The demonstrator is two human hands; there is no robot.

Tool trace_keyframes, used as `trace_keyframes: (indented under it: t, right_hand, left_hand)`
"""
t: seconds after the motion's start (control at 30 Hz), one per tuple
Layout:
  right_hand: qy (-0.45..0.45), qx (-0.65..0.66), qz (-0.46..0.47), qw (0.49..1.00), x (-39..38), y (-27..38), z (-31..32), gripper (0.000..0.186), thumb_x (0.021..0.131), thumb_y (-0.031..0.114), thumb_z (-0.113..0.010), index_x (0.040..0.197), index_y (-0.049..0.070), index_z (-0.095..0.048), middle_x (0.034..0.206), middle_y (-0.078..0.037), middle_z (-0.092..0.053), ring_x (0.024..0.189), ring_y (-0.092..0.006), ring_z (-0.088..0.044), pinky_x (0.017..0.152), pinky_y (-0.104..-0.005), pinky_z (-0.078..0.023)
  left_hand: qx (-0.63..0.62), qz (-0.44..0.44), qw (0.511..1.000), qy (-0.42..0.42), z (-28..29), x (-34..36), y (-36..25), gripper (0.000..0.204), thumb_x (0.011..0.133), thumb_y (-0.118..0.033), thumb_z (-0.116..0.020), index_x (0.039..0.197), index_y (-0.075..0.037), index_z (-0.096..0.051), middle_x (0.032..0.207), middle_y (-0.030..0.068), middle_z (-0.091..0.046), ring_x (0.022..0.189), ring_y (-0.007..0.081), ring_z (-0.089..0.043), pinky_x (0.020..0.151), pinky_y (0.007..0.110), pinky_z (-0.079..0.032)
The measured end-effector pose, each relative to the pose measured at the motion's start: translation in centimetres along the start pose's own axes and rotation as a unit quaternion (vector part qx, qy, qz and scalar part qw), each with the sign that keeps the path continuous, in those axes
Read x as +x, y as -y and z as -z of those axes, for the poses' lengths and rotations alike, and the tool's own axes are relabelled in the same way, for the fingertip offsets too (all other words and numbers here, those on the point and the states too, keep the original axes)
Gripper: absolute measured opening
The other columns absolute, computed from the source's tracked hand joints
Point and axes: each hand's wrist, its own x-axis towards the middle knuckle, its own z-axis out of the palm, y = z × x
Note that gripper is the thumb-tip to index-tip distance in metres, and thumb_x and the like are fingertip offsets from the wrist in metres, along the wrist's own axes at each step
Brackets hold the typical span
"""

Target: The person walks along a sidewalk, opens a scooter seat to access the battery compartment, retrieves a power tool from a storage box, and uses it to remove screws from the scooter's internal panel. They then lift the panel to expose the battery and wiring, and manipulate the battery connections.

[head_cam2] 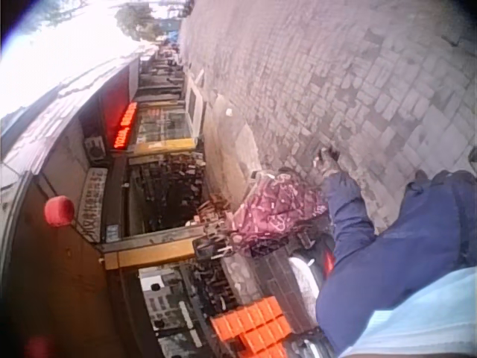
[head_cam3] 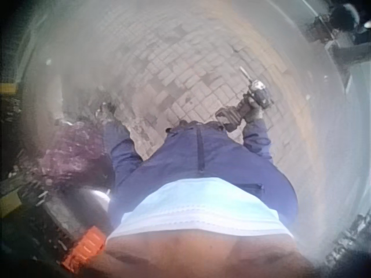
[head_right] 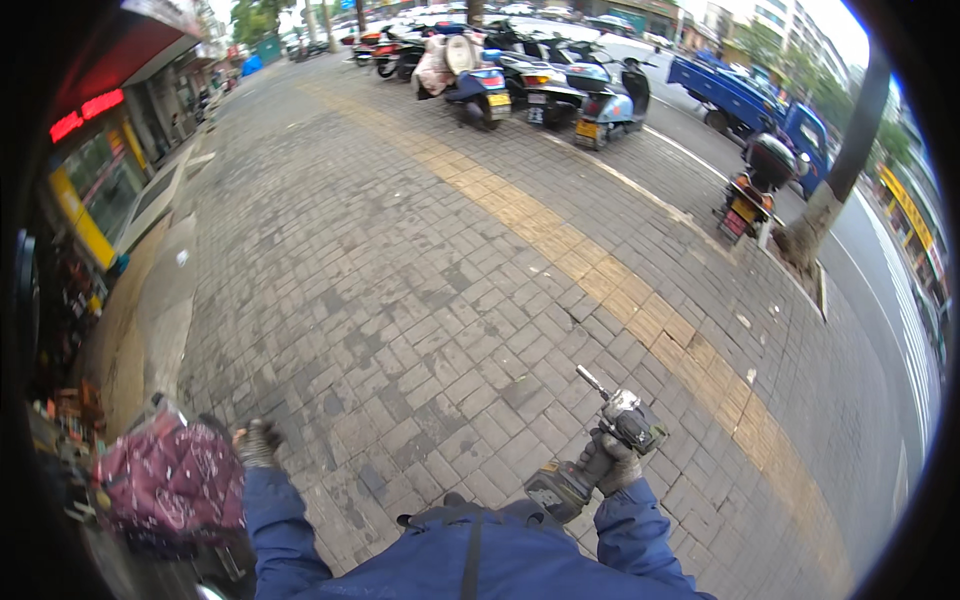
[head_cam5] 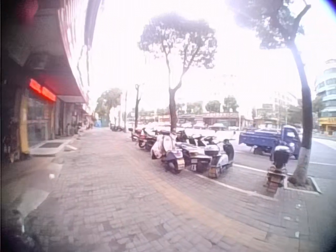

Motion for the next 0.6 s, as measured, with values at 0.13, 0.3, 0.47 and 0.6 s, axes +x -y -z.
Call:
trace_keyframes:
  t: [0.13, 0.3, 0.47, 0.6]
  right_hand:
    - [0.007, 0.037, 0.045, 0.998, 4.6, 2.5, -1.9, 0.036, 0.064, 0.017, -0.071, 0.094, 0.008, -0.054, 0.071, -0.007, -0.056, 0.065, -0.0255, -0.057, 0.061, -0.0432, -0.049]
    - [-0.042, 0.032, 0.025, 0.998, 15.2, 7.0, -0.6, 0.036, 0.064, 0.020, -0.070, 0.094, 0.006, -0.055, 0.069, -0.007, -0.057, 0.063, -0.0260, -0.057, 0.062, -0.0426, -0.050]
    - [-0.035, 0.037, 0.007, 0.999, 26.2, 13.6, -3.4, 0.035, 0.065, 0.020, -0.069, 0.094, 0.005, -0.055, 0.070, -0.008, -0.058, 0.065, -0.0261, -0.057, 0.063, -0.0429, -0.050]
    - [-0.013, 0.058, 0.004, 0.998, 33.2, 19.0, -7.9, 0.038, 0.065, 0.019, -0.069, 0.096, 0.004, -0.055, 0.071, -0.008, -0.058, 0.066, -0.0264, -0.057, 0.065, -0.0433, -0.050]
  left_hand:
    - [0.045, 0.081, 0.961, 0.262, -17.5, -3.1, 3.7, 0.014, 0.081, -0.005, -0.058, 0.095, -0.004, -0.056, 0.076, 0.0142, -0.062, 0.055, 0.0215, -0.061, 0.047, 0.035, -0.055]
    - [0.103, 0.051, 0.914, 0.389, -33.0, -5.8, 6.4, 0.009, 0.082, -0.002, -0.055, 0.091, -0.002, -0.054, 0.077, 0.0144, -0.061, 0.058, 0.0198, -0.061, 0.048, 0.033, -0.055]
    - [0.145, 0.158, 0.928, 0.304, -42.7, -3.2, 8.3, 0.009, 0.082, -0.004, -0.055, 0.090, 0.000, -0.053, 0.076, 0.0135, -0.061, 0.055, 0.0193, -0.059, 0.049, 0.032, -0.054]
    - [0.107, 0.204, 0.911, 0.342, -48.9, -2.6, 10.6, 0.013, 0.079, -0.003, -0.059, 0.090, -0.003, -0.053, 0.077, 0.0151, -0.061, 0.054, 0.0244, -0.061, 0.047, 0.037, -0.054]
